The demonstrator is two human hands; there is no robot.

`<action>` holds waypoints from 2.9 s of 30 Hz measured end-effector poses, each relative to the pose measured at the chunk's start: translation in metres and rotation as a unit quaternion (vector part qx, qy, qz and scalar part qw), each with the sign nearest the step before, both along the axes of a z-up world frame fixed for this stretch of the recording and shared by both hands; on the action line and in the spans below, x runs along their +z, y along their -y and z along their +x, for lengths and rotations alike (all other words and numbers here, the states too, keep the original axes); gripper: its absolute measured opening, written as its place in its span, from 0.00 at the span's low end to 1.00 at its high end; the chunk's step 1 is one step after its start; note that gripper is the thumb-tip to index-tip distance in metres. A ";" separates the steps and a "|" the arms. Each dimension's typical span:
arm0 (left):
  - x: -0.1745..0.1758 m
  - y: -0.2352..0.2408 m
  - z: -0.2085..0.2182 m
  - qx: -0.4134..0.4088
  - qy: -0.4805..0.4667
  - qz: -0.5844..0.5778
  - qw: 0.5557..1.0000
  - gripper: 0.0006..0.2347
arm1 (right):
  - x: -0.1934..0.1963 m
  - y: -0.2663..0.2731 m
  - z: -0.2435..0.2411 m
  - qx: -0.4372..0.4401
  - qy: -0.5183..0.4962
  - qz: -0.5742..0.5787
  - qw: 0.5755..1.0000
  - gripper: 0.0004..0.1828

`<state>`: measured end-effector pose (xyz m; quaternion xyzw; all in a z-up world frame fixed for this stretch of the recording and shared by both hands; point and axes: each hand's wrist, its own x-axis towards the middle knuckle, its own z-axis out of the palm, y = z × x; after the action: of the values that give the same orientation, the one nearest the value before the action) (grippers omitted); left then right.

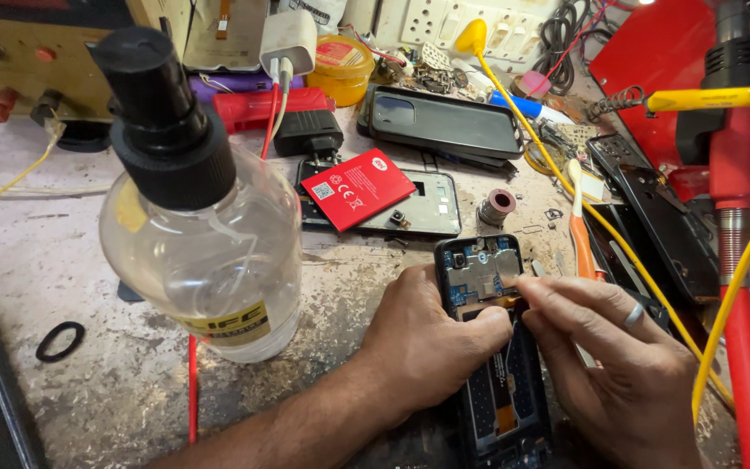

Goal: The person assembles a smartphone by connecting internal ribbon cables, installing the motherboard, and inserting the battery. The person then closes the device and powers it on to confirm functionality.

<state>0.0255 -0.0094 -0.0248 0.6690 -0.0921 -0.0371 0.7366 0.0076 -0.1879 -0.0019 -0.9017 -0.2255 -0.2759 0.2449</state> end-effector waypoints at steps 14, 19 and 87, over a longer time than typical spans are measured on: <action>0.000 -0.001 0.001 -0.011 -0.014 0.030 0.999 0.05 | 0.004 -0.001 0.002 0.018 -0.012 -0.017 1.000 0.16; -0.001 -0.002 0.001 -0.017 -0.027 0.011 0.999 0.05 | 0.006 0.004 0.004 0.051 -0.024 -0.066 0.996 0.18; -0.011 0.000 0.002 -0.028 -0.019 -0.059 0.998 0.05 | 0.002 -0.019 -0.013 -0.014 0.062 -0.049 0.997 0.13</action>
<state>0.0275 -0.0092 -0.0360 0.6207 -0.0984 -0.0651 0.7751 -0.0050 -0.1692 0.0002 -0.8966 -0.2412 -0.3235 0.1824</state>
